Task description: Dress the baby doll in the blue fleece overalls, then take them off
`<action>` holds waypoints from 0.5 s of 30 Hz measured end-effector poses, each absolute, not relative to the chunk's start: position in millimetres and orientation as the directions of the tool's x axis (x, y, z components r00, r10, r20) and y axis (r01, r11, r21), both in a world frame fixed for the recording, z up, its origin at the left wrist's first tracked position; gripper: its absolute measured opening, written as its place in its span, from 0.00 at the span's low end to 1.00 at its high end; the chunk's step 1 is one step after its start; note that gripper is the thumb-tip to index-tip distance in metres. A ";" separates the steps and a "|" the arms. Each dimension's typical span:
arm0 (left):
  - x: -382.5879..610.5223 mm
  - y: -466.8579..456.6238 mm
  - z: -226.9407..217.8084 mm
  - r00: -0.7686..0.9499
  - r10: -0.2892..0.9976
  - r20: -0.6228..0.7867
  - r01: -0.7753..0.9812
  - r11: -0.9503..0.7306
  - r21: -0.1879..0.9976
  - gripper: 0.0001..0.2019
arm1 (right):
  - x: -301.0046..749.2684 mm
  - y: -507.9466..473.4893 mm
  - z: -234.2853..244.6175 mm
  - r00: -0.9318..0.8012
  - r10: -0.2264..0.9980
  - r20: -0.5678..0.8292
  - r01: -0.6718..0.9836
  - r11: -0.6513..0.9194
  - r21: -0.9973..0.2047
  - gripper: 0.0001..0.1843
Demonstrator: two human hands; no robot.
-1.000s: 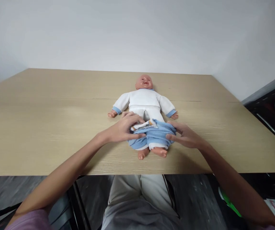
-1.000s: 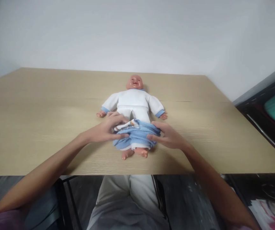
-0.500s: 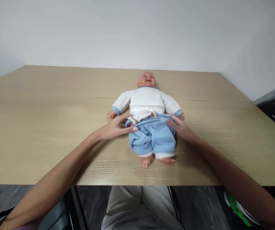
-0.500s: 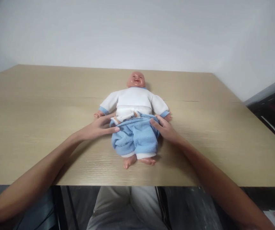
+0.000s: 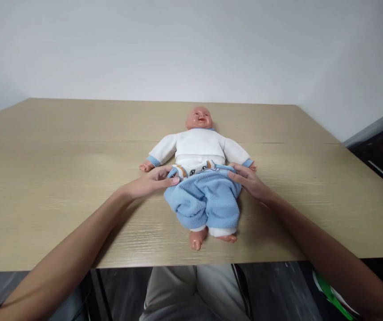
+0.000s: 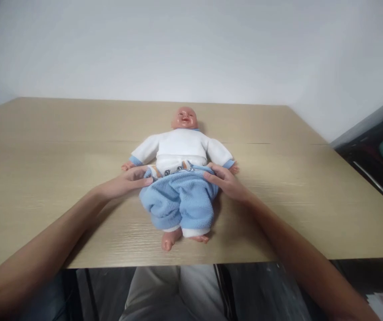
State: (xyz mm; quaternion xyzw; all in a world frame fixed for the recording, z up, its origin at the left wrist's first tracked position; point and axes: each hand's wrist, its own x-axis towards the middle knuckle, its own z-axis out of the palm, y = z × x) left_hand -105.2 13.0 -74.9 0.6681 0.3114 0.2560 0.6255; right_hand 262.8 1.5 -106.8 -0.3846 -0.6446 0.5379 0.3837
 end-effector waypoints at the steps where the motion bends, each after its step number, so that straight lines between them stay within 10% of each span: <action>1: -103.9 14.2 -70.9 0.657 0.752 -0.047 0.101 -0.026 0.995 0.25 | 261.8 4.4 -104.8 -0.394 0.913 0.102 0.069 0.140 -0.988 0.25; 15: -94.6 44.4 -74.2 0.317 0.948 0.002 0.224 -0.077 0.972 0.28 | 239.2 54.4 -119.6 -0.127 0.969 0.210 0.073 0.220 -0.973 0.29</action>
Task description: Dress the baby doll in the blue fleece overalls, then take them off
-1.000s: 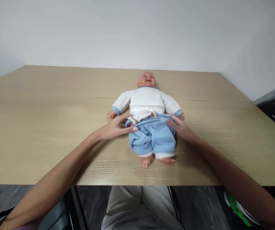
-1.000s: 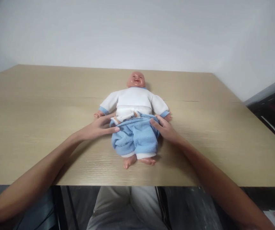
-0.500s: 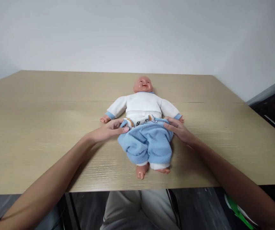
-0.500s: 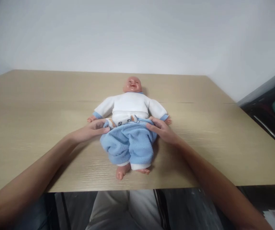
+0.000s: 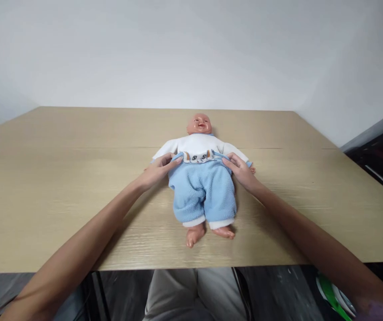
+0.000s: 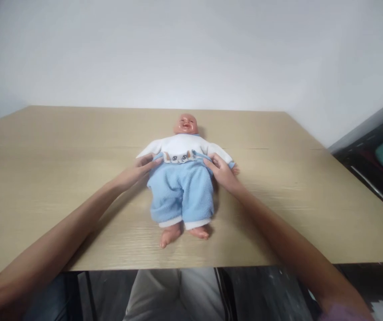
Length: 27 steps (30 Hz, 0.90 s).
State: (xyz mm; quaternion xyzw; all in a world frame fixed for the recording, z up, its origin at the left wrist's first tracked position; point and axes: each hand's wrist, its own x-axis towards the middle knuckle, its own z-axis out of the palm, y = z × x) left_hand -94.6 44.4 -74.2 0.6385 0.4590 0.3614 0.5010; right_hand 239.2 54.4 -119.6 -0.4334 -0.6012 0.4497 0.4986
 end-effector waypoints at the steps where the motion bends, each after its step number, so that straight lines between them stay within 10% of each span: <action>1: -96.2 43.2 -79.6 0.326 0.945 -0.012 0.218 -0.063 0.974 0.29 | 240.4 53.5 -124.5 -0.118 0.975 0.191 0.077 0.200 -0.977 0.30; 9: -98.9 36.2 -99.5 0.303 0.948 -0.100 -0.025 0.113 0.993 0.30 | 238.6 33.5 -123.3 -0.216 0.974 0.067 0.093 0.089 -0.992 0.29; 18: -90.8 46.7 -60.1 0.347 0.906 0.240 0.360 -0.365 0.859 0.24 | 223.7 24.6 -71.9 -0.282 0.893 0.351 0.400 0.442 -0.803 0.22; 27: -101.7 62.5 -74.8 0.336 0.938 0.088 0.443 -0.240 0.864 0.26 | 233.4 71.2 -107.0 -0.208 0.957 0.203 0.377 0.270 -0.886 0.37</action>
